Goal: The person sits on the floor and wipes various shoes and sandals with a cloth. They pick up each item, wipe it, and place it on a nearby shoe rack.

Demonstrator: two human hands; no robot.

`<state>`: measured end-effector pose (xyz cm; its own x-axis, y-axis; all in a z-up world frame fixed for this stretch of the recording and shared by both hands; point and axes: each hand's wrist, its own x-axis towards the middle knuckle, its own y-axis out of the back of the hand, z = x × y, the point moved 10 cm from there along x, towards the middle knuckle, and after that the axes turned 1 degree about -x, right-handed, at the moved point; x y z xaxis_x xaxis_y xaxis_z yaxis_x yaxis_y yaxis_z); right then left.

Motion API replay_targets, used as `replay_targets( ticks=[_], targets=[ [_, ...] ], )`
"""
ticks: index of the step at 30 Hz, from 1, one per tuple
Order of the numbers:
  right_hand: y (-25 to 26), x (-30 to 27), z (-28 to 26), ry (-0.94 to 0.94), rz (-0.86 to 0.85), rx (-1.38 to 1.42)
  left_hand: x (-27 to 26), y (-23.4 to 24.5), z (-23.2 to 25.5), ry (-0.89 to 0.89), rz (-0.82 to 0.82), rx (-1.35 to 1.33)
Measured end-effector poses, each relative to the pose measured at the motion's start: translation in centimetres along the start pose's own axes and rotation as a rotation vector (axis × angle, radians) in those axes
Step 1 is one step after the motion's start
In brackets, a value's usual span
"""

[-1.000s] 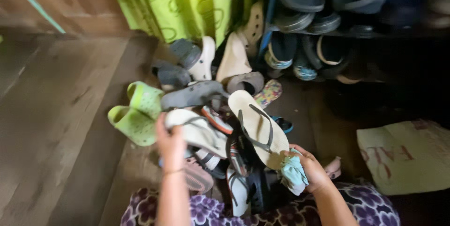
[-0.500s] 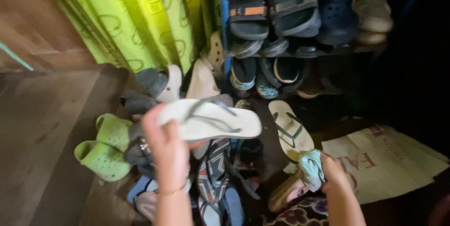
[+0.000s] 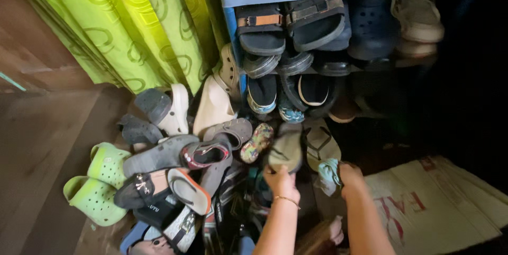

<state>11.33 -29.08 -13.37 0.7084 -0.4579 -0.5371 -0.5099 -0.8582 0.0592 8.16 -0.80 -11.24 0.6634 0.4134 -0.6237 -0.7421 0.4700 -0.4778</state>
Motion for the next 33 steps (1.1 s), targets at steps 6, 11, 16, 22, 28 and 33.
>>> replay_targets(
  ticks=[6, 11, 16, 22, 28, 33],
  targets=[
    [-1.9, 0.1, -1.1, -0.056, -0.069, -0.005, 4.2, -2.3, -5.7, 0.115, -0.045, 0.033],
    [-3.8, 0.6, -2.2, -0.058, -0.085, 0.103, 8.2, -5.0, -4.7, -0.200, -0.074, 0.182],
    [-4.5, 2.7, -2.8, 0.188, 0.047, -0.138, 10.9, -5.0, -1.6, -0.427, 0.112, 0.711],
    [-5.3, 3.4, -2.5, 0.409, 0.000, -0.094, 11.7, -6.8, -0.8, -0.548, 0.155, 0.946],
    [-4.1, 0.2, -5.1, 0.458, 0.174, -0.481, 8.9, -6.5, -1.7, -0.377, -0.103, 0.787],
    [-2.7, -5.2, -6.8, 0.425, 0.236, -0.478, 3.2, -4.6, 3.6, -0.479, -0.269, 0.917]
  ],
)
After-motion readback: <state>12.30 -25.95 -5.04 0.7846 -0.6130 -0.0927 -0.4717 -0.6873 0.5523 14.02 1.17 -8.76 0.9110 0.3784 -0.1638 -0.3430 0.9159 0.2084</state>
